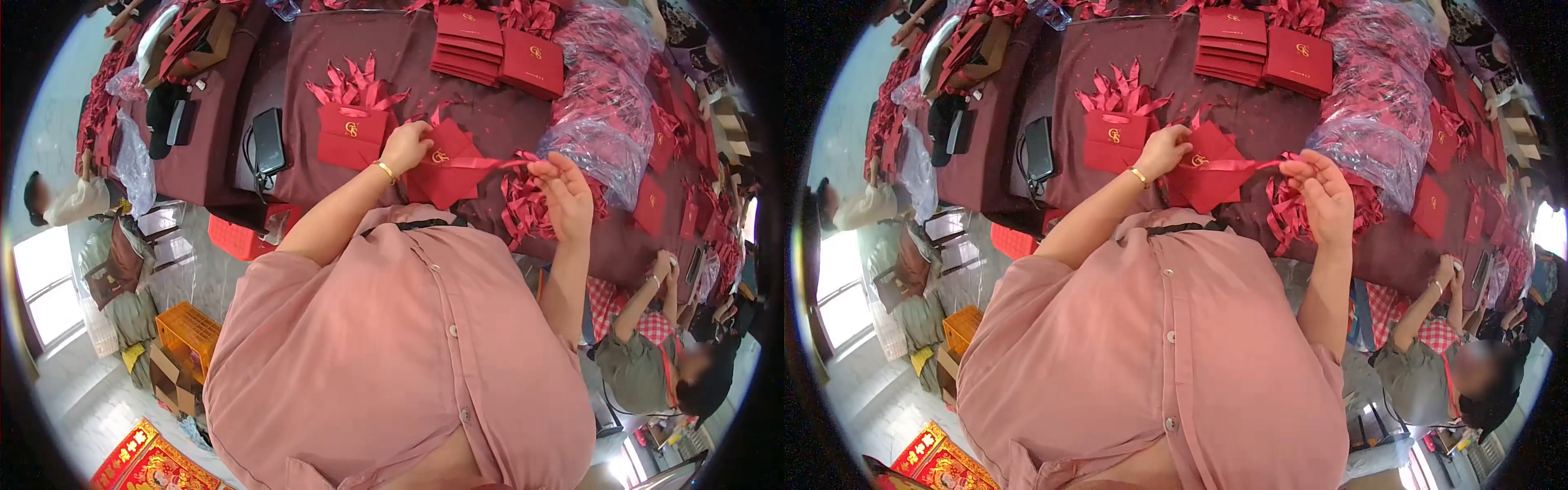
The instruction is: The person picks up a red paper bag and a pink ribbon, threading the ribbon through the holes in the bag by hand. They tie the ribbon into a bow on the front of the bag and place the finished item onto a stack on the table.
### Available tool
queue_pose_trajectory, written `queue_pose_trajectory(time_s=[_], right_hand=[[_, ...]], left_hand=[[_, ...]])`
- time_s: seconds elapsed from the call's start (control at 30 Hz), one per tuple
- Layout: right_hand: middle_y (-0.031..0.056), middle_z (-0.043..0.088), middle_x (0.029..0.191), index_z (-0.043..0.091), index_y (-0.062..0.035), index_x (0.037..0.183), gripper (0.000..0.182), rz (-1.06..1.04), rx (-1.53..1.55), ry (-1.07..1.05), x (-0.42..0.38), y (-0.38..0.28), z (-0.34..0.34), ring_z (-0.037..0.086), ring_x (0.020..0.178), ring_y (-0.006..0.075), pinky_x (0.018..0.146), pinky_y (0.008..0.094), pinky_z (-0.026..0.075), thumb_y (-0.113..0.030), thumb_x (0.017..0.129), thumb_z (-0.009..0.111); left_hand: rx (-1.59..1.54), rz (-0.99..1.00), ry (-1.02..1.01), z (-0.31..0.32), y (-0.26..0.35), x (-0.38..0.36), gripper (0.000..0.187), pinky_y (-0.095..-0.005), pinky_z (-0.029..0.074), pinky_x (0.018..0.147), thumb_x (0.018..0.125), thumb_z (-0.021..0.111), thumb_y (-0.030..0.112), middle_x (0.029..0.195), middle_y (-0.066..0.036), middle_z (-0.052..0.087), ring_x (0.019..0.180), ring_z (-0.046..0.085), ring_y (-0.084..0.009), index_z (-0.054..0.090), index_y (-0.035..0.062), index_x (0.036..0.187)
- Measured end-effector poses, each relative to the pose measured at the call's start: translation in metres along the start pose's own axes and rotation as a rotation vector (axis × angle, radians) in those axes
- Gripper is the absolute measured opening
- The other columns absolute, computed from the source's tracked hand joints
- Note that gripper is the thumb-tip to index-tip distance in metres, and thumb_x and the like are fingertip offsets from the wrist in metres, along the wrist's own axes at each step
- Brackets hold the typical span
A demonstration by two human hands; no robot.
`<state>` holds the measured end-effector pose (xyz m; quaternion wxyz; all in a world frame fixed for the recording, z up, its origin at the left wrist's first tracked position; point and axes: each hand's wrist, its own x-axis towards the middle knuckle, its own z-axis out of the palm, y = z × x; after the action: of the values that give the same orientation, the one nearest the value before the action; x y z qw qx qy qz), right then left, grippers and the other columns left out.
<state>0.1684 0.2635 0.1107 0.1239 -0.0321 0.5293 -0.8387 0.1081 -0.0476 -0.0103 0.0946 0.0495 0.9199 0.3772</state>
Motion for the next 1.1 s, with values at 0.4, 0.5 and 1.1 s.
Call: queue_pose_trajectory(time_s=[0.4,0.5,1.1], right_hand=[[0.0116,0.061,0.115,0.067,0.0,0.098,0.017,-0.413,-0.994,0.227,0.024,-0.026,0.068,0.056,0.109,0.0191,0.091,0.0283,0.042,-0.004,0.092,0.052],[0.0106,0.065,0.101,0.066,0.0018,0.101,0.017,-0.458,-0.903,0.054,0.033,-0.018,0.072,0.061,0.093,0.0166,0.083,0.0277,0.047,-0.001,0.09,0.053],[0.0051,0.067,0.076,0.066,-0.0006,0.088,0.01,-0.185,-0.907,0.305,0.047,0.015,0.098,0.061,0.067,0.0086,0.062,0.0238,0.049,-0.006,0.08,0.067]], left_hand=[[-0.545,-0.078,-0.169,-0.06,0.047,0.005,0.019,-0.0236,0.046,0.075,0.085,0.062,0.003,0.09,0.002,0.062,0.081,0.056,-0.0073,0.062,0.0008,0.103],[-0.576,-0.08,-0.194,-0.073,0.069,-0.002,0.02,-0.0231,0.046,0.075,0.085,0.062,0.004,0.09,0.001,0.062,0.081,0.055,-0.007,0.062,-0.0006,0.105],[-0.554,0.037,-0.241,-0.085,0.111,-0.024,0.029,-0.021,0.047,0.074,0.084,0.064,0.002,0.093,0.001,0.062,0.081,0.054,-0.0051,0.061,-0.0021,0.112]])
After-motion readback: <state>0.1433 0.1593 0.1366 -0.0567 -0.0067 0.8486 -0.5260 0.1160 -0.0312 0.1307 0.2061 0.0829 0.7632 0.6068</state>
